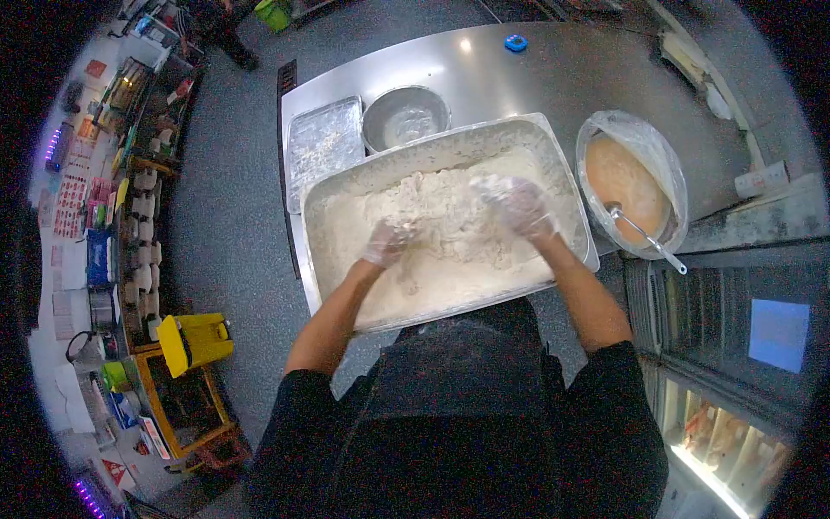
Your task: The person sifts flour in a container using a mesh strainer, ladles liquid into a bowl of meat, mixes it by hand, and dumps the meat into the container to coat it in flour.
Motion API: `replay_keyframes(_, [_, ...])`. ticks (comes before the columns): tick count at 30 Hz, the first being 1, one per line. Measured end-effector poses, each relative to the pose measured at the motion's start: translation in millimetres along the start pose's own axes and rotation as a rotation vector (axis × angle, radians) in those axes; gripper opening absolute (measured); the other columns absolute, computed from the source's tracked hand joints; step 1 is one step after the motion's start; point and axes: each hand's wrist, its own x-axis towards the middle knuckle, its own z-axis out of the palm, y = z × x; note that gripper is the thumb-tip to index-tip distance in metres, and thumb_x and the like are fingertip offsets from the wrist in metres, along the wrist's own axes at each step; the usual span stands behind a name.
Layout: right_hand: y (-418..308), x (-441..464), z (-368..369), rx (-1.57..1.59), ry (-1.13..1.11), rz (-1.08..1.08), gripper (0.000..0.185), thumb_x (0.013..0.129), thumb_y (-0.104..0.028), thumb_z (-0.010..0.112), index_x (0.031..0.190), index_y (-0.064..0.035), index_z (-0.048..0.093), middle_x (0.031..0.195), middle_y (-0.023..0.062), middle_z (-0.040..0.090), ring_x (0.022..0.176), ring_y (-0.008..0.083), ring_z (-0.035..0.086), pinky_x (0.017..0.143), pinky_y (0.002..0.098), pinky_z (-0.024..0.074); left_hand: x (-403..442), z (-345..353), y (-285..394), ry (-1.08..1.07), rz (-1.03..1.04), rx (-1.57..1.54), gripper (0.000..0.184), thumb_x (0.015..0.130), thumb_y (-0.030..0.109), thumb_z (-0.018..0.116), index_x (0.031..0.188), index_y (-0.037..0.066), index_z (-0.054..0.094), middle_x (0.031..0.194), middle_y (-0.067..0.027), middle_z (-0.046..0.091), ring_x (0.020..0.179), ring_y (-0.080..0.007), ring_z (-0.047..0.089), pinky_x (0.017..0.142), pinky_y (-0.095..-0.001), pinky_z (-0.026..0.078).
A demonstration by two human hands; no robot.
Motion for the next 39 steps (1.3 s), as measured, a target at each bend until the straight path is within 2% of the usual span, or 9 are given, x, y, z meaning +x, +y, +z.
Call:
replay_keyframes(6, [-13, 6, -14, 0.166, -0.081, -0.133, 0.038, 0.086, -0.025, 0.049, 0.119, -0.0078, 0.048, 0.123, 0.0068, 0.047, 0.106, 0.0216, 0.048, 0.095, 0.0326, 0.0357, -4, 14, -4, -0.081, -0.348, -0.404, 0.033, 0.085, 0.029, 0.049, 0.103, 0.002, 0.055, 0.098, -0.0179, 0.056, 0.087, -0.0310, 0.055, 0.077, -0.0395, 0.044])
replay_keyframes(9, [-39, 15, 24, 0.100, -0.019, -0.285, 0.038, 0.085, -0.023, 0.049, 0.119, -0.0078, 0.048, 0.123, 0.0084, 0.047, 0.109, 0.0225, 0.046, 0.097, 0.0333, 0.0349, 16, -11, 59, 0.233, -0.013, 0.065, 0.035, 0.085, 0.026, 0.048, 0.109, 0.000, 0.050, 0.103, -0.0177, 0.055, 0.096, -0.0330, 0.051, 0.085, -0.0417, 0.040])
replay_keyframes(11, [-40, 21, 47, 0.220, 0.059, -0.301, 0.037, 0.084, -0.023, 0.049, 0.118, -0.0080, 0.050, 0.122, 0.0096, 0.048, 0.110, 0.0229, 0.045, 0.097, 0.0333, 0.0348, 26, -7, 68, -0.173, -0.089, -0.151, 0.036, 0.084, 0.022, 0.046, 0.113, 0.001, 0.048, 0.110, -0.0184, 0.053, 0.104, -0.0333, 0.048, 0.091, -0.0415, 0.037])
replay_keyframes(16, [-36, 26, 31, -0.059, -0.013, -0.065, 0.035, 0.080, -0.023, 0.050, 0.112, -0.0101, 0.054, 0.119, 0.0099, 0.050, 0.113, 0.0213, 0.043, 0.095, 0.0357, 0.0344, 3, 13, 40, 0.030, 0.095, -0.083, 0.034, 0.083, 0.017, 0.043, 0.114, 0.007, 0.050, 0.111, -0.0170, 0.053, 0.102, -0.0322, 0.051, 0.089, -0.0399, 0.040])
replay_keyframes(19, [2, 10, 28, -0.137, 0.207, -0.245, 0.030, 0.078, -0.022, 0.052, 0.105, -0.0090, 0.057, 0.111, 0.0106, 0.053, 0.103, 0.0217, 0.050, 0.084, 0.0350, 0.0424, -20, 21, -7, -0.031, -0.222, -0.108, 0.034, 0.083, 0.019, 0.042, 0.114, 0.009, 0.051, 0.109, -0.0159, 0.054, 0.098, -0.0307, 0.053, 0.086, -0.0393, 0.042])
replay_keyframes(23, [50, 5, 20, -0.515, 0.274, -0.302, 0.032, 0.077, -0.026, 0.055, 0.103, -0.0084, 0.057, 0.106, 0.0115, 0.054, 0.093, 0.0222, 0.055, 0.077, 0.0344, 0.0458, -35, 9, -43, -0.482, -0.320, 0.239, 0.036, 0.084, 0.023, 0.044, 0.116, 0.009, 0.050, 0.118, -0.0145, 0.049, 0.102, -0.0297, 0.051, 0.087, -0.0390, 0.042])
replay_keyframes(26, [17, 16, -12, -0.510, -0.322, -0.308, 0.040, 0.075, -0.032, 0.058, 0.107, -0.0084, 0.054, 0.108, 0.0111, 0.054, 0.088, 0.0260, 0.057, 0.078, 0.0352, 0.0450, -31, -19, -17, -0.256, -0.326, -0.133, 0.038, 0.080, 0.020, 0.052, 0.117, 0.008, 0.050, 0.123, -0.0124, 0.045, 0.106, -0.0282, 0.048, 0.088, -0.0374, 0.041])
replay_keyframes(34, [-36, 55, -80, 0.245, -0.513, 0.132, 0.050, 0.073, -0.033, 0.064, 0.113, -0.0061, 0.052, 0.109, 0.0116, 0.057, 0.099, 0.0245, 0.055, 0.089, 0.0336, 0.0408, 34, -72, -10, -0.127, -0.269, -0.127, 0.055, 0.084, 0.037, 0.050, 0.129, 0.009, 0.035, 0.119, -0.0159, 0.049, 0.113, -0.0287, 0.044, 0.096, -0.0336, 0.034])
replay_keyframes(39, [128, 71, 99, 0.399, -0.015, 0.360, 0.046, 0.080, -0.036, 0.054, 0.111, -0.0016, 0.051, 0.099, 0.0140, 0.059, 0.095, 0.0266, 0.055, 0.087, 0.0338, 0.0413, 35, 9, -97, -0.119, -0.792, -0.106, 0.047, 0.089, 0.039, 0.033, 0.123, 0.007, 0.043, 0.126, -0.0164, 0.044, 0.115, -0.0294, 0.042, 0.099, -0.0340, 0.030])
